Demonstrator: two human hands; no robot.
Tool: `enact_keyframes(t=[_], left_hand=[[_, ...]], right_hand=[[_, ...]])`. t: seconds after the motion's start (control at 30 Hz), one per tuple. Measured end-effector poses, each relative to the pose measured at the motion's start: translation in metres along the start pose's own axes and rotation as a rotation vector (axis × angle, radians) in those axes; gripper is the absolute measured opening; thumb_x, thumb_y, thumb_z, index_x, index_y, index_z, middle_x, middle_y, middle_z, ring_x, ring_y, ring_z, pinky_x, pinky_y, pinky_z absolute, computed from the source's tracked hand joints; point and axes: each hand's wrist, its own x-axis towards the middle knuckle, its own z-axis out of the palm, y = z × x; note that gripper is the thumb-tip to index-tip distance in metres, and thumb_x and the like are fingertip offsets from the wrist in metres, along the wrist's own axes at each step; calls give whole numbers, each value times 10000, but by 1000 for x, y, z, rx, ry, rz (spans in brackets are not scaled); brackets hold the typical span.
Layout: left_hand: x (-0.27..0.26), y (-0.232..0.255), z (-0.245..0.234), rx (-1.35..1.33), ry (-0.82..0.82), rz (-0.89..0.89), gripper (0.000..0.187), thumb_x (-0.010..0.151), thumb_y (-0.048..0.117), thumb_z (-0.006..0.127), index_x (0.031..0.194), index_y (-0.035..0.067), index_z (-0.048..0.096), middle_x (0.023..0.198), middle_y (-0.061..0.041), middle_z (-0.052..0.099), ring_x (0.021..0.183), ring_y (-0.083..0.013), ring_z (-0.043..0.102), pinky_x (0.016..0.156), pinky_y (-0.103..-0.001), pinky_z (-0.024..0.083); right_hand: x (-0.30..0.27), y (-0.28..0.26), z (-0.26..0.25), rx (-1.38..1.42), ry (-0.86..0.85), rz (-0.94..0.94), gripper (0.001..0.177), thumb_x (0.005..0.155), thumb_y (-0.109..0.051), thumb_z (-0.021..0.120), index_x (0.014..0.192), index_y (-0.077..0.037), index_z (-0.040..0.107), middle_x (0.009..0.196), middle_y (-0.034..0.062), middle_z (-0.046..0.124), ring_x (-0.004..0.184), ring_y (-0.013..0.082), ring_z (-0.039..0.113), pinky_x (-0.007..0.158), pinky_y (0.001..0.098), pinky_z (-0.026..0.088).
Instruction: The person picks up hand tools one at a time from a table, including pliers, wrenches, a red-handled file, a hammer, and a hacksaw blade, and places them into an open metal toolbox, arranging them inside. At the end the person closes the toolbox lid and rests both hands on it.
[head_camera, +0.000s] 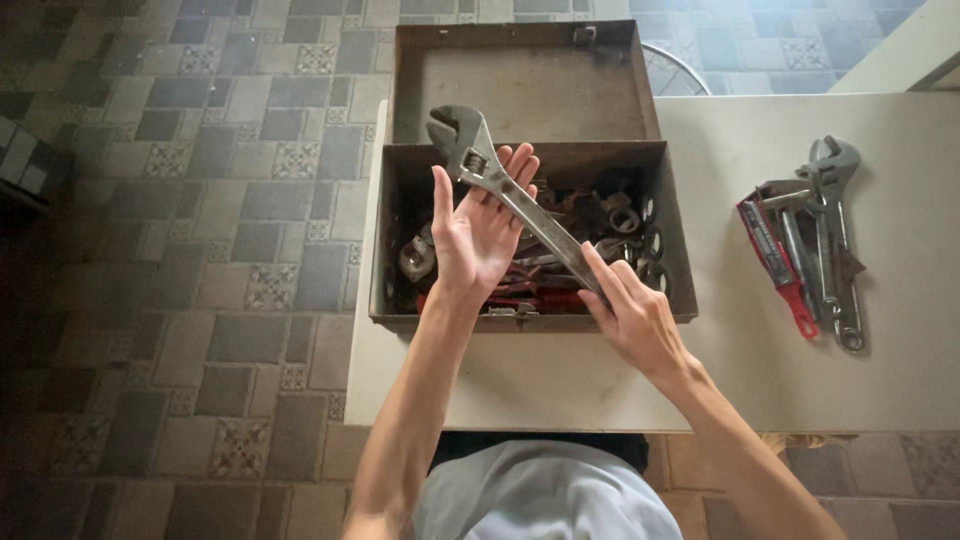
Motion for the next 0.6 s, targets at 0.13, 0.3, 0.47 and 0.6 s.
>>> enact_keyframes(t=[0.13,0.3,0.47,0.6], left_hand=[[6,-1,7,18,-56,-21,945,1016,714,297,1598,-30,274,1657,-221,331,1577,-311,282,1308,-404,250],[7,-1,14,64,-103,-6,956,1026,701,298,1616,-48,226,1659,-223,316,1583,-315,266,1326,-419,219],[0,3,16,85,-138,-9,965,1034,688,306,1633,-60,193,1679,-208,291,1591,-317,248,1339,-422,196],[-2,3,14,72,-115,-11,951,1040,680,330,1612,-73,225,1657,-231,316,1579,-327,271,1332,-434,206]], right_hand=[[3,5,-13,143,-17,54,628,963,-90,686,1545,-45,454,883,126,535,667,228,518,619,381,484],[0,19,-19,467,-136,285,547,1044,-217,573,1562,-70,474,794,34,551,670,132,499,608,286,457],[-5,31,-13,1216,-252,711,502,1085,-384,447,1441,-42,536,800,-13,514,632,66,445,512,221,372],[-6,35,-9,1633,-314,851,540,1092,-453,386,1437,-54,502,720,-34,395,535,51,322,425,204,275]])
